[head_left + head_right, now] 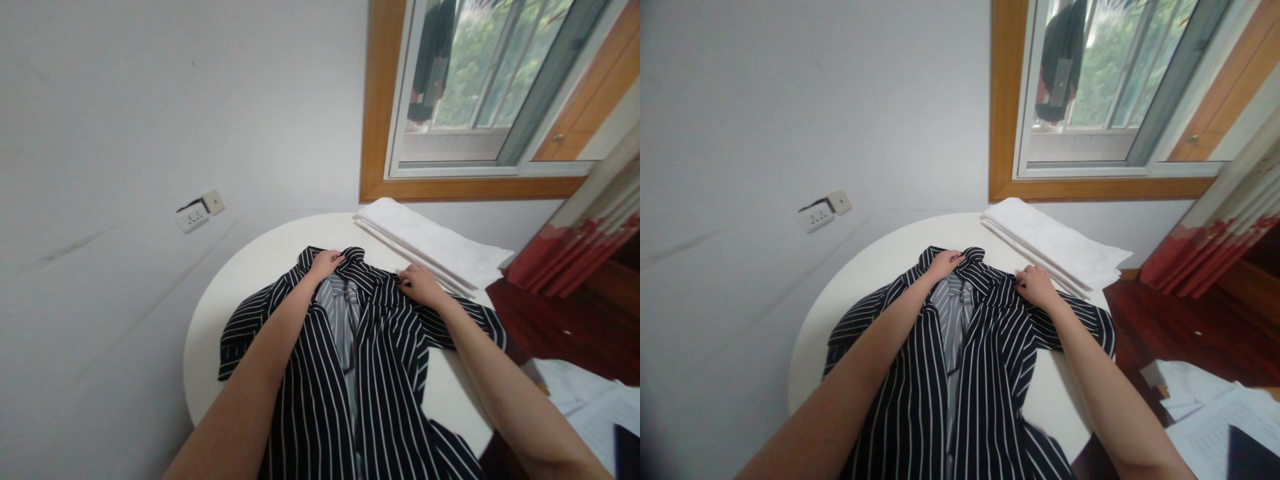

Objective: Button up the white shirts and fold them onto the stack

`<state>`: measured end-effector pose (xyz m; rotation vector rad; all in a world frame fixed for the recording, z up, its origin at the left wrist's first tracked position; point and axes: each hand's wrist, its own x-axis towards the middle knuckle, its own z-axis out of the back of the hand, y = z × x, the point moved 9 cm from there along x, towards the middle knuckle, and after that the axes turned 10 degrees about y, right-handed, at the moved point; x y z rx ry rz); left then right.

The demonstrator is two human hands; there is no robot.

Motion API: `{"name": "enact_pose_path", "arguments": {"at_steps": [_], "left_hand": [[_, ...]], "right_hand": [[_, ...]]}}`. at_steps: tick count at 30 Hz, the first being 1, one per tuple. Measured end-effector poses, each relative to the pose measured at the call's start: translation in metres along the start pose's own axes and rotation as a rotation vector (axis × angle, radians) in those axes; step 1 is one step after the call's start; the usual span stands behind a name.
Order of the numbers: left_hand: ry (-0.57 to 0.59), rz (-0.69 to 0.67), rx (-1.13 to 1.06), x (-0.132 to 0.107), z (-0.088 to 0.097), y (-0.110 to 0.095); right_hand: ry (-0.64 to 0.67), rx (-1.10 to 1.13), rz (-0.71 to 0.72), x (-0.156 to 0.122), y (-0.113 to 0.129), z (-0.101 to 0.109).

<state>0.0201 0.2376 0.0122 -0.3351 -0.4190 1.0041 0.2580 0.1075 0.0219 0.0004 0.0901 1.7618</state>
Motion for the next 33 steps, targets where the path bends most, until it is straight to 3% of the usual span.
{"name": "enact_pose_path", "arguments": {"at_steps": [4,9,16,19,23,25,29,33], "left_hand": [[-0.047,0.069,0.019,-0.001,0.010,0.017],[-0.076,0.150,0.033,0.000,0.017,0.035],[-0.137,0.202,0.049,0.004,0.023,0.044],[-0.167,0.207,0.060,0.003,0.026,0.044],[-0.189,0.213,0.067,0.001,0.026,0.042],[-0.190,0.217,0.069,0.000,0.025,0.042],[-0.192,0.222,0.074,-0.001,0.025,0.040],[-0.195,0.226,0.078,-0.001,0.026,0.039]], "right_hand": [[-0.046,0.105,-0.038,-0.001,-0.010,0.007],[-0.250,0.140,-0.146,-0.010,-0.026,0.030],[-0.491,0.046,0.055,-0.030,0.009,0.067],[-0.357,0.143,0.095,-0.030,0.029,0.062],[-0.134,0.305,0.325,-0.027,0.077,0.039],[-0.113,0.280,0.382,-0.027,0.097,0.029],[-0.122,0.087,0.268,-0.023,0.114,0.009],[-0.200,-0.034,0.304,-0.033,0.130,0.017]]}}
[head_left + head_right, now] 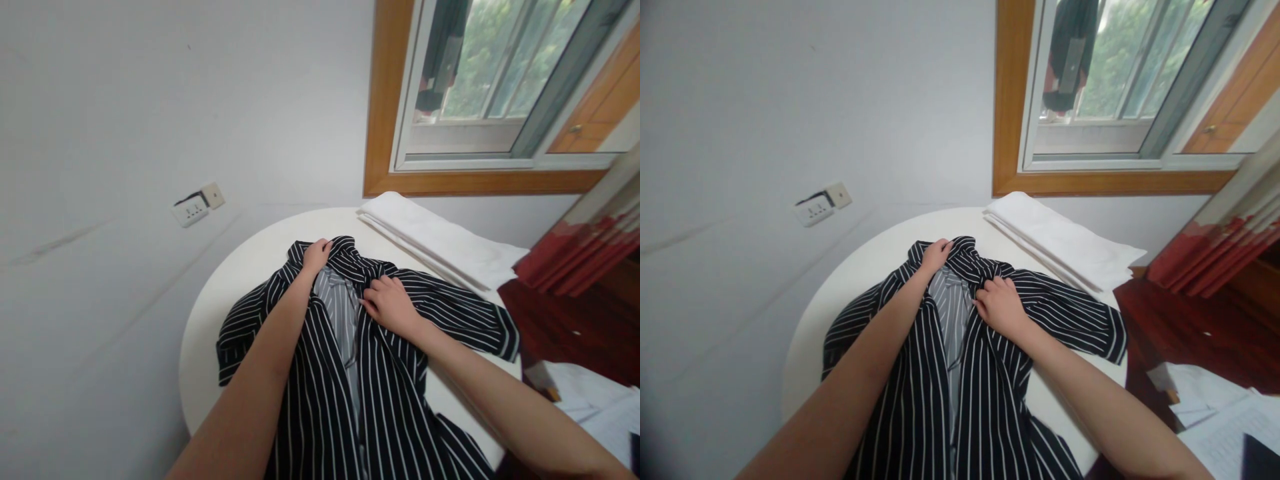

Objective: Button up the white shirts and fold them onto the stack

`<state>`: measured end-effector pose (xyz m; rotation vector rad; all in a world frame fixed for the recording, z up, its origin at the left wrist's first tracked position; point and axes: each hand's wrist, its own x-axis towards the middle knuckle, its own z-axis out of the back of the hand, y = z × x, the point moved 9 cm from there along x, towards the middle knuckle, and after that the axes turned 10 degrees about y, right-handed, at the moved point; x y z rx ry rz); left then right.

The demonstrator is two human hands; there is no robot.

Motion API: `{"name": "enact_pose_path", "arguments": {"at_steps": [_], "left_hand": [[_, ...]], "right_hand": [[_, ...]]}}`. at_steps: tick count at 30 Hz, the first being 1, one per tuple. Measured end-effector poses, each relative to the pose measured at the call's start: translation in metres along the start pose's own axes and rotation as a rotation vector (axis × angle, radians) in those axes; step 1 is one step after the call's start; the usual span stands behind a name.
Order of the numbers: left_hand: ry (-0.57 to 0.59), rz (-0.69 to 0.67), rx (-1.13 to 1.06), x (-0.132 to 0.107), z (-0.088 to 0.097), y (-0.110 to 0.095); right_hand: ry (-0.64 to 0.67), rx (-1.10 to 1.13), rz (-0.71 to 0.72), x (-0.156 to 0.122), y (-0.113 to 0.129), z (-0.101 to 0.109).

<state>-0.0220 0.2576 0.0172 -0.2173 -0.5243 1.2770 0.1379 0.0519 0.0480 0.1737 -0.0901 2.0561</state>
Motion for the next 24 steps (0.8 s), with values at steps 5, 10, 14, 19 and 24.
{"name": "enact_pose_path", "arguments": {"at_steps": [5,10,14,19,24], "left_hand": [[-0.002,0.010,0.005,0.000,0.000,0.000],[0.023,-0.005,0.008,-0.001,-0.002,-0.004],[0.045,-0.029,0.005,0.000,-0.004,-0.006],[0.026,-0.056,-0.013,0.001,-0.002,-0.006],[0.022,-0.100,-0.006,0.001,-0.001,-0.010]], "right_hand": [[-0.123,0.056,0.159,-0.016,0.021,0.046],[-0.003,0.553,0.450,-0.027,0.048,0.055],[0.144,0.778,0.501,-0.022,0.064,0.024],[0.269,0.825,0.596,-0.025,0.086,0.006],[0.069,0.852,0.409,-0.014,0.031,0.030]]}}
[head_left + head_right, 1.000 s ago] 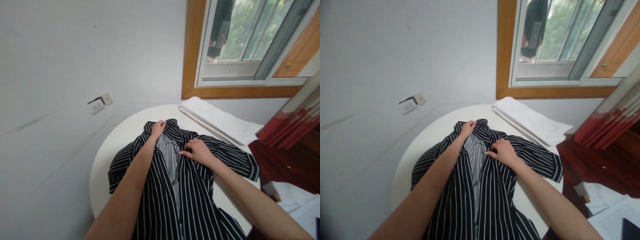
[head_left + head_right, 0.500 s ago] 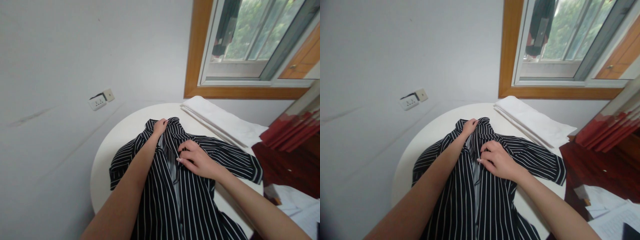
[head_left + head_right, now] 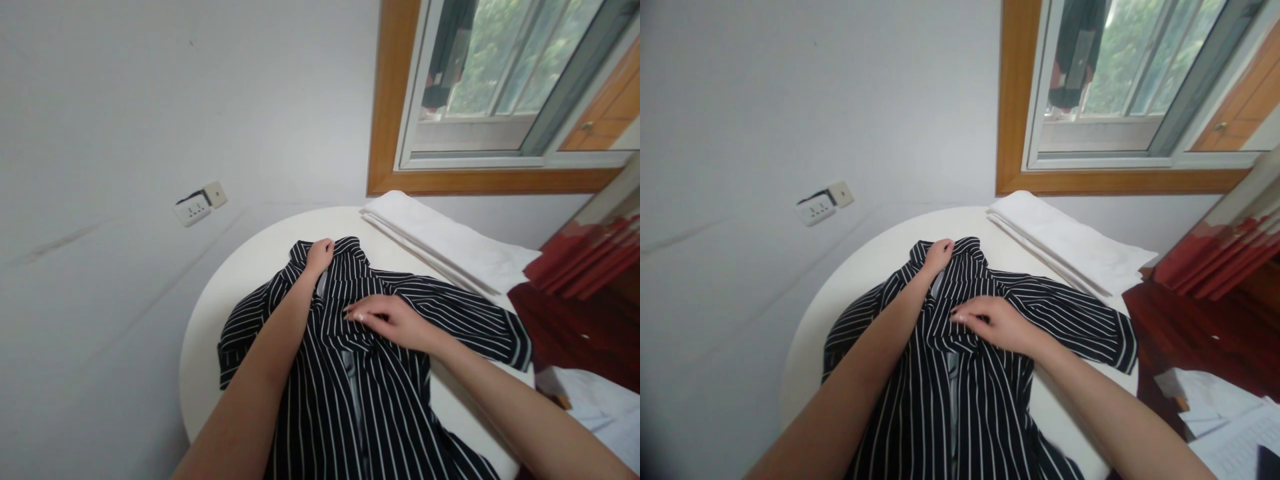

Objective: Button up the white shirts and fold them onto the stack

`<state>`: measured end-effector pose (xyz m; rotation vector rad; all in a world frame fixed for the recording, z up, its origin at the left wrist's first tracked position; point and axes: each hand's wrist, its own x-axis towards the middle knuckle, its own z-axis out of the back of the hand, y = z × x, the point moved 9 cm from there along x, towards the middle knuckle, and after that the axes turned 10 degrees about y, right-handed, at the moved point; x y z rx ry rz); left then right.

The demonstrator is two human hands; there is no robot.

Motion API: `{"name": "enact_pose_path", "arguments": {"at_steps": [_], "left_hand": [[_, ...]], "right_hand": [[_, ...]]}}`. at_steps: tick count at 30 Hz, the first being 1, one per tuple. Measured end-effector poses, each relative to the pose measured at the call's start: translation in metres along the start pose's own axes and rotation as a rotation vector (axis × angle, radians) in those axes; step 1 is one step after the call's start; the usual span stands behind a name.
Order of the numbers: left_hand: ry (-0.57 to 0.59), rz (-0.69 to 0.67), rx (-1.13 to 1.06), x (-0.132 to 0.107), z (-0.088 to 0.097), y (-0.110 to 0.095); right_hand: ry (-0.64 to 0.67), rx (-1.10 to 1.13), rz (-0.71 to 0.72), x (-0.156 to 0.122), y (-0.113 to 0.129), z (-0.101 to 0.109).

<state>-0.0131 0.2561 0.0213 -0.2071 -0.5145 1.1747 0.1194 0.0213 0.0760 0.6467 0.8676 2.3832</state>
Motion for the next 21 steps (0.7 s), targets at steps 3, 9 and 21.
{"name": "enact_pose_path", "arguments": {"at_steps": [3,9,21], "left_hand": [[0.026,-0.027,0.008,-0.001,-0.003,-0.004],[0.061,-0.074,0.051,-0.005,-0.008,-0.013],[0.036,-0.045,0.186,-0.004,-0.007,-0.012]], "right_hand": [[-0.287,-0.281,-0.266,-0.018,-0.051,0.055],[-0.283,-0.773,-0.706,-0.039,-0.131,0.078],[-0.304,-0.781,-1.080,-0.094,-0.109,0.130]]}}
